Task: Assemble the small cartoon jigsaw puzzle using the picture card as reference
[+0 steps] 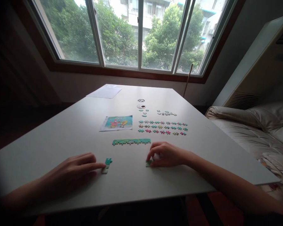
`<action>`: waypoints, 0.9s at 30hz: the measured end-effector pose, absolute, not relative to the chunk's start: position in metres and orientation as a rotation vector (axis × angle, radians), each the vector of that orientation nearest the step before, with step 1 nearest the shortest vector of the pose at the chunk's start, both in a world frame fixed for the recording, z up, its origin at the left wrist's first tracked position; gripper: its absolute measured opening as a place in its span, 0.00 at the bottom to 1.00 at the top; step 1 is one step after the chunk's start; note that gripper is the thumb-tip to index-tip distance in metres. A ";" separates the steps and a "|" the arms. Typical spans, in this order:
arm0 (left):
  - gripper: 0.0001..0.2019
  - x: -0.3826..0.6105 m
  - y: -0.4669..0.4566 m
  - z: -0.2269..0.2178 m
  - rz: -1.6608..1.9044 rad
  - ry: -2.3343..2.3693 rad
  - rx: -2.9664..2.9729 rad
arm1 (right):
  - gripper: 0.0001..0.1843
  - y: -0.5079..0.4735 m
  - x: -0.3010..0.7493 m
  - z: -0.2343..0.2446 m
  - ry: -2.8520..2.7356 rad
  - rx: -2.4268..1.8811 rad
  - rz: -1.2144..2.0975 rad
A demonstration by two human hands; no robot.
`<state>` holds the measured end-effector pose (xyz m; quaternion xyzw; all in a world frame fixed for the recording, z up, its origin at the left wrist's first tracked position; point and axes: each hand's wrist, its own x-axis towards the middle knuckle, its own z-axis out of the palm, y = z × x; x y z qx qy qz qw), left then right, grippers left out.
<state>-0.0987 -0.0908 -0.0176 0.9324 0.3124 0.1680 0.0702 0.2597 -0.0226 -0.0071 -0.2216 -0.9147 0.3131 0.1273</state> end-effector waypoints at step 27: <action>0.12 -0.106 -0.014 -0.001 0.612 1.018 2.870 | 0.11 0.184 0.334 0.022 -2.309 -1.839 0.085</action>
